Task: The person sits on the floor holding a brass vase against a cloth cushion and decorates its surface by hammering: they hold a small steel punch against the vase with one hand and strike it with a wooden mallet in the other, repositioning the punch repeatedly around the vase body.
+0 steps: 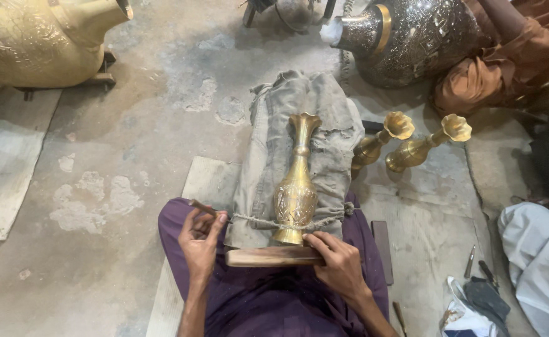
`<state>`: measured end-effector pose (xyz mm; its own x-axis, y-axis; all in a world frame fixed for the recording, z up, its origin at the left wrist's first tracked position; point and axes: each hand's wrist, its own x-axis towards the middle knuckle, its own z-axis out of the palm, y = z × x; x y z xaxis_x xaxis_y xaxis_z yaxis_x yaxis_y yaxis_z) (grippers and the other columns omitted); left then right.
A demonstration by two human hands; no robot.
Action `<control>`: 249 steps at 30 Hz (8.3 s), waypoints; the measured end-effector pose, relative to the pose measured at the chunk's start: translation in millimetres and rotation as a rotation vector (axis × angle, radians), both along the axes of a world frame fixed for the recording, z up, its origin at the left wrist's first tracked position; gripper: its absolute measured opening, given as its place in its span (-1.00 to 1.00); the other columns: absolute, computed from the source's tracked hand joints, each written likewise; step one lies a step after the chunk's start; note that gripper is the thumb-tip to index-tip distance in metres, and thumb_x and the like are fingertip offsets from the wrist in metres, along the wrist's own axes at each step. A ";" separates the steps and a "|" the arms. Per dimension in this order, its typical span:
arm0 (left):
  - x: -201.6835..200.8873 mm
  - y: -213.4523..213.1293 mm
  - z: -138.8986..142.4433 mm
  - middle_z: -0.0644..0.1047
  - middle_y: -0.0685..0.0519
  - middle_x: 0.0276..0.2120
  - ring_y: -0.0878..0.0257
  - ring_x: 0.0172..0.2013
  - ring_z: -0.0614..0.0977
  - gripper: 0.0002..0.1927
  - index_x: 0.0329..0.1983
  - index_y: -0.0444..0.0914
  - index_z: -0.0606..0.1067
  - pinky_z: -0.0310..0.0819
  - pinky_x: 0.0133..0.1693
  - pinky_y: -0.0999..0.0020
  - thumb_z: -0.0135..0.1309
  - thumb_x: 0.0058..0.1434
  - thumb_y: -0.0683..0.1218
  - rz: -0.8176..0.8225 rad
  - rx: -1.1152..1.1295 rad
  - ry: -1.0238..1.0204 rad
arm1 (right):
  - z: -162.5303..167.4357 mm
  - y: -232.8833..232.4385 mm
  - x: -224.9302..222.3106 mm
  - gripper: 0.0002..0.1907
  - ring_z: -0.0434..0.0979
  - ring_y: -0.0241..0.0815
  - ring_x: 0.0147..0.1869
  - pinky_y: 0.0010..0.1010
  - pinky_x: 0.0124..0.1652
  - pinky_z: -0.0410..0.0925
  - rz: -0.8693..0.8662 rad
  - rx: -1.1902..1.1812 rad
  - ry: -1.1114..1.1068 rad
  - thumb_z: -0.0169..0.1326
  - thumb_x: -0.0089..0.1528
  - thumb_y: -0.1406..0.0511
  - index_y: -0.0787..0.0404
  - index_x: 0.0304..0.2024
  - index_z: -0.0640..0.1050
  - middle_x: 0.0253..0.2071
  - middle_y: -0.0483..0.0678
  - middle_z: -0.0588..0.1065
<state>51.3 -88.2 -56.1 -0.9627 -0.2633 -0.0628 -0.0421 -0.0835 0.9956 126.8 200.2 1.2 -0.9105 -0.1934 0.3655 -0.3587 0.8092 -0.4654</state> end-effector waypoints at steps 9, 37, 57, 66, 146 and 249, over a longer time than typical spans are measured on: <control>8.7 -29.2 -8.9 0.67 -0.07 -0.22 0.31 -0.17 0.68 -0.60 0.13 -0.36 0.45 0.60 -0.10 0.46 0.23 0.23 -0.28 0.087 0.006 -0.045 | -6.2 4.4 -5.8 -0.40 0.63 0.00 -0.22 -0.19 -0.23 0.50 0.100 0.011 -0.044 0.14 -0.13 0.48 0.31 0.03 0.57 -0.24 0.01 0.54; -28.2 -0.2 8.1 0.69 -0.14 -0.19 0.17 -0.15 0.75 -0.56 0.15 -0.36 0.47 0.72 -0.09 0.28 0.25 0.21 -0.25 -0.248 -0.027 0.031 | 16.6 0.0 -2.1 -0.38 0.61 -0.01 -0.32 -0.21 -0.34 0.49 0.055 -0.074 -0.154 0.24 -0.15 0.46 0.19 0.03 0.58 -0.30 -0.04 0.54; -107.0 62.8 82.3 0.73 -0.06 -0.22 0.19 -0.18 0.79 -0.37 0.33 -0.21 0.40 0.77 -0.11 0.24 0.31 0.18 -0.14 -0.835 -0.153 0.228 | -12.9 -5.7 -4.0 -0.72 0.52 0.09 -0.46 -0.17 -0.44 0.34 -0.212 -0.339 -0.302 0.28 -0.05 0.49 0.35 -0.35 0.46 -0.47 0.12 0.46; -126.0 88.0 87.5 0.73 -0.03 -0.20 0.19 -0.16 0.79 -0.43 0.28 -0.16 0.42 0.76 -0.06 0.25 0.31 0.19 -0.14 -1.091 -0.246 0.316 | -11.9 51.5 0.3 -0.82 0.55 -0.29 -0.57 -0.38 -0.54 0.43 -0.122 -0.591 -0.485 0.39 0.07 0.36 0.22 -0.38 0.60 -0.56 -0.03 0.58; -119.2 111.3 115.1 0.73 0.07 -0.26 0.27 -0.23 0.78 -0.47 0.29 -0.11 0.45 0.71 -0.10 0.28 0.19 0.22 -0.17 -1.365 -0.510 0.470 | 19.6 114.0 27.9 -0.58 0.66 -0.05 -0.12 -0.29 -0.12 0.51 -0.580 -0.290 -0.145 0.27 0.18 0.39 0.08 0.07 0.50 -0.14 0.02 0.62; -123.1 104.0 95.6 0.73 0.10 -0.28 0.32 -0.31 0.78 -0.47 0.28 -0.01 0.47 0.74 -0.16 0.31 0.20 0.22 -0.14 -1.346 -0.435 0.441 | 55.4 109.9 6.8 -0.63 0.69 -0.09 -0.13 -0.30 -0.07 0.54 -0.507 -0.401 -0.197 0.23 0.21 0.40 0.12 0.05 0.48 -0.20 0.09 0.62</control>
